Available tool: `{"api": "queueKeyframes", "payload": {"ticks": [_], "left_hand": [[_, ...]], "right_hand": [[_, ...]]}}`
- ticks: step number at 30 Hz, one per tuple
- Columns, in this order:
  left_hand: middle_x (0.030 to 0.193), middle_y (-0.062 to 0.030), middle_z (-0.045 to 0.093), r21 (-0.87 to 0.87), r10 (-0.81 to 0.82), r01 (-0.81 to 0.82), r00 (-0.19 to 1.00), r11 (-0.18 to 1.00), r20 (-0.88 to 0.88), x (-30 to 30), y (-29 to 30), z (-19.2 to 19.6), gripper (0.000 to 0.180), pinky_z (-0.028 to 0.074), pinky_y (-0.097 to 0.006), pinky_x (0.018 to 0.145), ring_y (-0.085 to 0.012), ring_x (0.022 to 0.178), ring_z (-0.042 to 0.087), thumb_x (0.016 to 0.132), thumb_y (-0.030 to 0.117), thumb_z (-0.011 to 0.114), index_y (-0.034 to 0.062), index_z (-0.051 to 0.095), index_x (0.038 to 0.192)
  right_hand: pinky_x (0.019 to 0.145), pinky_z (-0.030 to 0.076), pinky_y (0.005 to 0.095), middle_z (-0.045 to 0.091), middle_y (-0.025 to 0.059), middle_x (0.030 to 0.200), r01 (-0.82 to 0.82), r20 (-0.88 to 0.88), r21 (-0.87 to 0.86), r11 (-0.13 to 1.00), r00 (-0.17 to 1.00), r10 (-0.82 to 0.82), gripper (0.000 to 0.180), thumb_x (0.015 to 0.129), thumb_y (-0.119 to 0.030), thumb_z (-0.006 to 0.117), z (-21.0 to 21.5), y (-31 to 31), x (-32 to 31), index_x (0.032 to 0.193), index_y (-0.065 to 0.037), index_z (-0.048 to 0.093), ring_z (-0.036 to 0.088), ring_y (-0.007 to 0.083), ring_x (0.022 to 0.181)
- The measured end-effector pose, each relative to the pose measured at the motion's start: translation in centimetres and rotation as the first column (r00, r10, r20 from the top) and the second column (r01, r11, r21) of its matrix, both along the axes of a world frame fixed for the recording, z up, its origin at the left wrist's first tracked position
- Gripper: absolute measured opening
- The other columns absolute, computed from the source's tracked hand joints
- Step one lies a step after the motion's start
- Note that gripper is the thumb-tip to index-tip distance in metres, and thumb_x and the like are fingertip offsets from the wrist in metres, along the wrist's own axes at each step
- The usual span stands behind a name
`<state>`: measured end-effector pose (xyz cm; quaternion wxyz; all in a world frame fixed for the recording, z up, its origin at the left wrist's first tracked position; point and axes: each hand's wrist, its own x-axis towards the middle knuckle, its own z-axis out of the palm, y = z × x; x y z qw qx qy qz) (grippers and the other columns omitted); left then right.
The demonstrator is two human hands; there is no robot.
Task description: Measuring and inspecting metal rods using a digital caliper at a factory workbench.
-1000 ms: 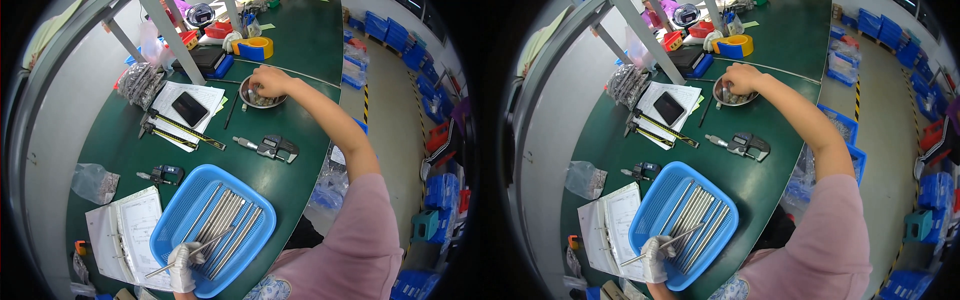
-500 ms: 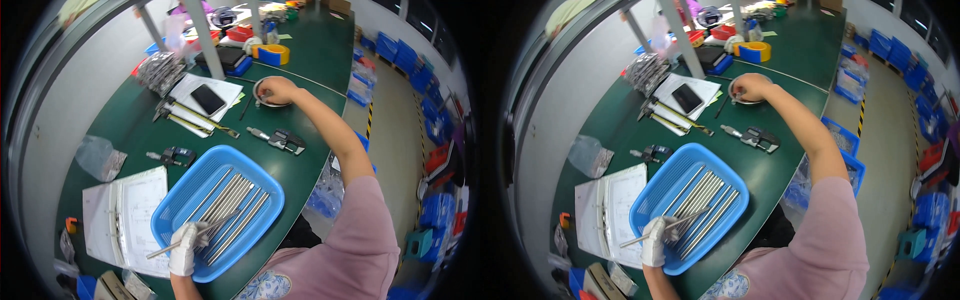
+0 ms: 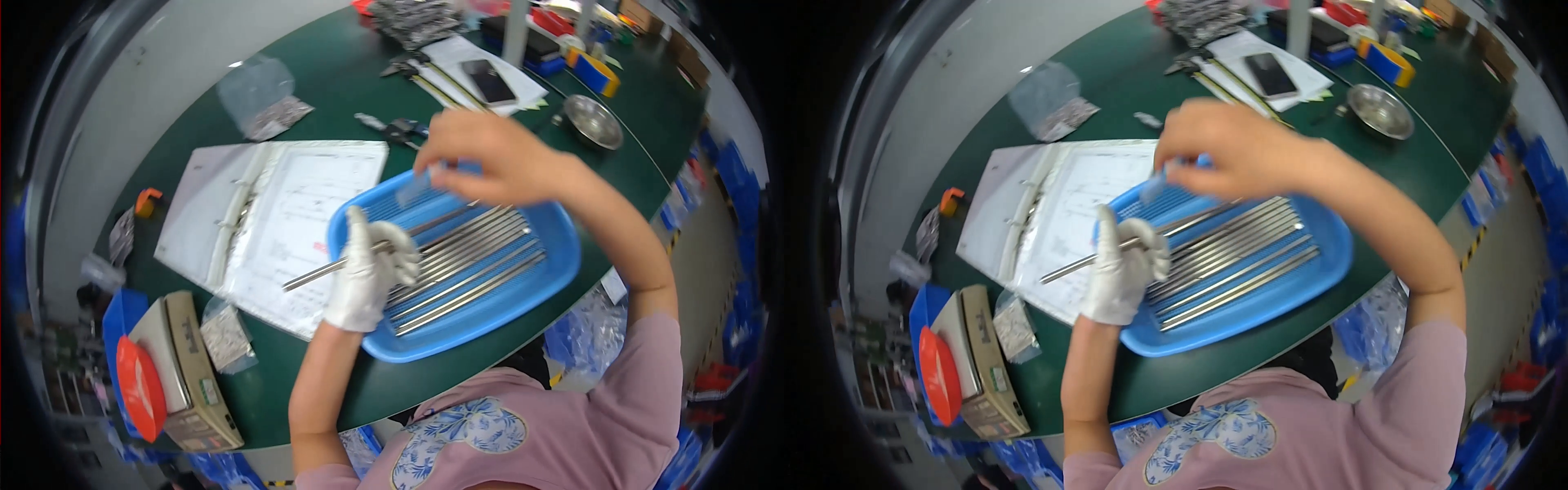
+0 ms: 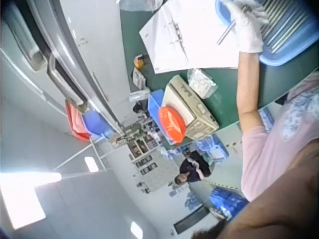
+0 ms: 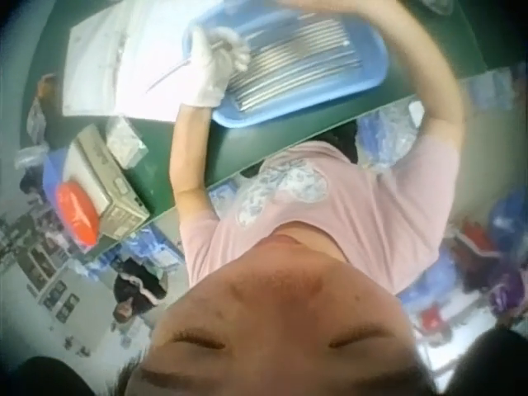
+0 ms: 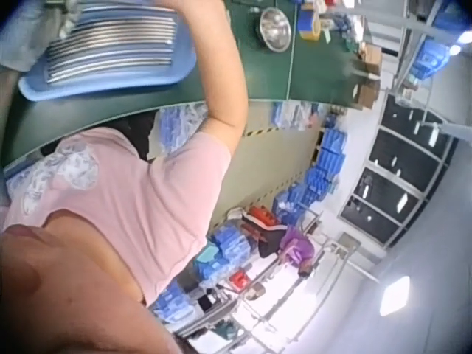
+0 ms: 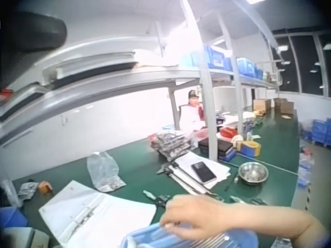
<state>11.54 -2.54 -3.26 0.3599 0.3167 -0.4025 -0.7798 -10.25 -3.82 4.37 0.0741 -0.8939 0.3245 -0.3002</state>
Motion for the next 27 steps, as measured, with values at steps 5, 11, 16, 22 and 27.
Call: {"api": "queueKeyframes", "payload": {"ticks": [5, 11, 16, 22, 27], "left_hand": [[0.057, -0.0068, 0.048, -0.049, -0.087, 0.081, 0.987, 0.996, -0.138, -0.7, 0.2, -0.2, 0.058, 0.039, -0.023, 0.042, -0.0143, 0.046, 0.046, 0.088, 0.058, 0.029, 0.0083, 0.046, 0.063], [0.053, -0.0017, 0.038, 0.161, 0.02, 0.014, 0.978, 0.987, -0.207, 0.1, 0.2, 1.3, 0.052, 0.034, -0.024, 0.045, -0.012, 0.048, 0.037, 0.088, 0.056, 0.034, 0.0128, 0.038, 0.06], [0.054, 0.0016, 0.031, 0.196, 0.001, 0.046, 0.972, 0.98, -0.235, 0.3, 0.0, 1.2, 0.052, 0.027, -0.023, 0.045, -0.01, 0.048, 0.03, 0.085, 0.059, 0.038, 0.016, 0.029, 0.057], [0.054, 0.0012, 0.031, 0.206, -0.027, 0.084, 0.964, 0.975, -0.264, 0.4, 0.0, 1.0, 0.052, 0.028, -0.023, 0.046, -0.0101, 0.049, 0.03, 0.086, 0.059, 0.037, 0.0156, 0.029, 0.057], [0.054, 0.0008, 0.032, 0.175, -0.031, 0.069, 0.977, 0.982, -0.209, 0.2, 0.2, 1.2, 0.052, 0.029, -0.022, 0.046, -0.0102, 0.049, 0.031, 0.086, 0.059, 0.036, 0.0152, 0.03, 0.058]], "right_hand": [[0.059, 0.042, 0.0299, 0.054, 0.0042, 0.07, -0.128, 0.101, 0.142, 0.982, 0.988, 0.115, 0.013, 0.076, -0.014, 0.06, -1.3, -0.3, 4.4, 0.086, -0.005, 0.062, 0.053, 0.0164, 0.066], [0.061, 0.043, 0.0232, 0.058, 0.0033, 0.075, -0.328, 0.624, 0.651, 0.684, 0.744, -0.237, 0.019, 0.082, -0.016, 0.06, -4.2, -0.5, 5.9, 0.094, -0.002, 0.063, 0.054, 0.0097, 0.071], [0.067, 0.042, 0.0231, 0.056, 0.0036, 0.082, -0.146, 0.454, 0.305, 0.941, 0.891, -0.008, 0.018, 0.084, -0.015, 0.055, -2.8, -1.4, 3.8, 0.093, -0.001, 0.062, 0.052, 0.0093, 0.077], [0.066, 0.04, 0.0216, 0.052, 0.0023, 0.082, -0.172, 0.492, 0.516, 0.839, 0.862, -0.126, 0.016, 0.086, -0.016, 0.047, -3.4, -0.9, 3.5, 0.09, -0.002, 0.054, 0.047, 0.0074, 0.073], [0.056, 0.039, 0.021, 0.054, 0.0011, 0.072, -0.018, 0.377, 0.506, 0.863, 0.904, -0.202, 0.013, 0.084, -0.014, 0.051, -3.2, -0.2, 4.2, 0.085, -0.002, 0.055, 0.047, 0.0057, 0.062]]}}
